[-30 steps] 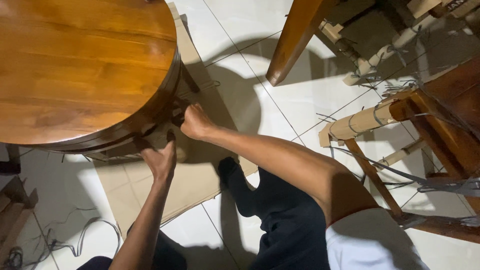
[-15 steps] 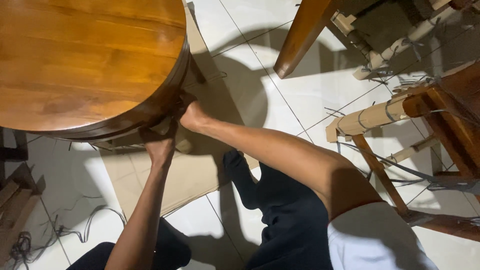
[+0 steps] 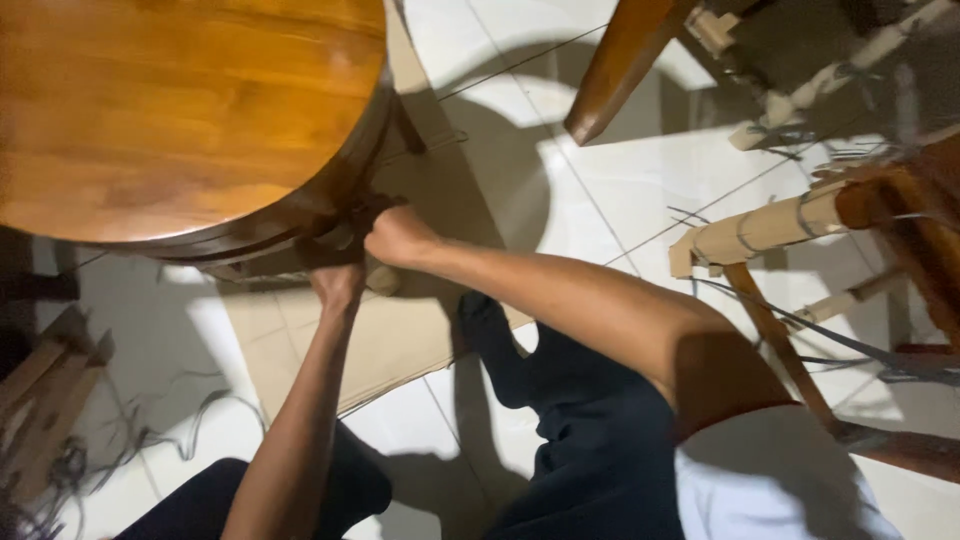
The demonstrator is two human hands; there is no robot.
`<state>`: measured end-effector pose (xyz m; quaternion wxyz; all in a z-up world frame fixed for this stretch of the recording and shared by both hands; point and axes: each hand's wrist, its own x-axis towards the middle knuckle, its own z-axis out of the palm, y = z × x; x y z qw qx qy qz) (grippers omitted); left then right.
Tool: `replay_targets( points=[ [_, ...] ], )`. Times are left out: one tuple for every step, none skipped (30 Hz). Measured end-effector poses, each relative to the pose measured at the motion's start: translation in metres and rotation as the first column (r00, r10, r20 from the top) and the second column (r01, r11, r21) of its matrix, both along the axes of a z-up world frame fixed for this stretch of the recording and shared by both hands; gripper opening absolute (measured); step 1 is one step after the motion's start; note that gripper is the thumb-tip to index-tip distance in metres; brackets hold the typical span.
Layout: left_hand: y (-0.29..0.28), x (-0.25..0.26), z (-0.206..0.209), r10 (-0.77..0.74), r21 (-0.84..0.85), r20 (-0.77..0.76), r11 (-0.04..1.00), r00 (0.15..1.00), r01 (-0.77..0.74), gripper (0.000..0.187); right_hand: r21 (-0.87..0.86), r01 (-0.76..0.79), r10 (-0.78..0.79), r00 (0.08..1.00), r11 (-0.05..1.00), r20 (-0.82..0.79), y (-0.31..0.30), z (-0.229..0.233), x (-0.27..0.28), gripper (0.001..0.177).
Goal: Wrapping a wooden stool leg with cardboard and securing it with string
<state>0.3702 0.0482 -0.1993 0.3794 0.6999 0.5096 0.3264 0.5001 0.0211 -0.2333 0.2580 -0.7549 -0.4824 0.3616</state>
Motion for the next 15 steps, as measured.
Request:
replay_targets(
  points=[
    [0.005,0.001,-0.004,0.014,0.006,-0.011,1.000,1.000,-0.014,0.039,0.006,-0.014,0.014,1.000,1.000,-0.011,0.001,0.003,0.000,0.031],
    [0.010,0.001,-0.009,-0.001,-0.035,-0.046,0.999,0.999,-0.001,0.035,-0.059,0.050,-0.051,0.998,0.997,-0.027,0.001,0.005,-0.001,0.035],
    [0.016,0.001,-0.015,-0.017,-0.080,-0.079,0.997,0.997,0.011,0.031,-0.129,0.112,-0.117,0.992,0.985,-0.037,0.002,0.006,-0.002,0.040],
    [0.009,-0.003,-0.015,-0.003,-0.076,-0.090,0.997,0.996,-0.004,0.031,-0.126,0.097,-0.103,0.993,0.987,-0.048,-0.005,0.026,-0.009,0.040],
    [0.002,-0.004,-0.015,-0.023,-0.056,-0.136,0.998,0.990,0.015,0.048,-0.121,0.112,-0.122,0.990,0.986,-0.077,-0.014,0.047,-0.012,0.037],
    [-0.005,-0.005,-0.015,-0.041,-0.038,-0.183,0.999,0.982,0.034,0.065,-0.117,0.127,-0.139,0.985,0.985,-0.106,-0.022,0.068,-0.014,0.034],
    [-0.005,-0.012,-0.015,-0.034,-0.039,-0.190,0.999,0.981,0.027,0.065,-0.118,0.120,-0.133,0.985,0.986,-0.112,-0.022,0.065,-0.012,0.034],
    [-0.005,-0.019,-0.016,-0.043,-0.038,-0.168,0.999,0.985,0.037,0.062,-0.139,0.085,-0.098,0.991,0.987,-0.091,-0.021,0.062,-0.009,0.040],
    [-0.004,-0.025,-0.017,-0.052,-0.034,-0.143,0.998,0.988,0.048,0.059,-0.158,0.053,-0.064,0.996,0.986,-0.067,-0.020,0.059,-0.005,0.046],
    [-0.002,-0.030,-0.017,-0.047,-0.034,-0.145,0.999,0.988,0.042,0.059,-0.158,0.048,-0.059,0.996,0.986,-0.070,-0.022,0.068,-0.006,0.046],
    [-0.001,-0.034,-0.018,-0.067,-0.028,-0.103,0.998,0.992,0.064,0.055,-0.163,0.039,-0.053,0.995,0.986,-0.082,-0.024,0.078,-0.005,0.048],
    [0.001,-0.037,-0.018,-0.087,-0.023,-0.062,0.996,0.994,0.086,0.051,-0.168,0.031,-0.047,0.994,0.985,-0.095,-0.027,0.087,-0.004,0.050],
    [0.003,-0.040,-0.019,-0.086,-0.022,-0.061,0.996,0.994,0.084,0.051,-0.167,0.029,-0.046,0.994,0.985,-0.095,-0.029,0.091,-0.004,0.050],
    [0.004,-0.042,-0.019,-0.107,-0.014,-0.019,0.994,0.994,0.107,0.047,-0.168,0.010,-0.027,0.995,0.986,-0.097,-0.031,0.096,-0.005,0.051],
    [0.006,-0.046,-0.020,-0.128,-0.006,0.021,0.992,0.992,0.128,0.043,-0.168,-0.011,-0.007,0.995,0.986,-0.102,-0.032,0.100,-0.005,0.051]
  ],
)
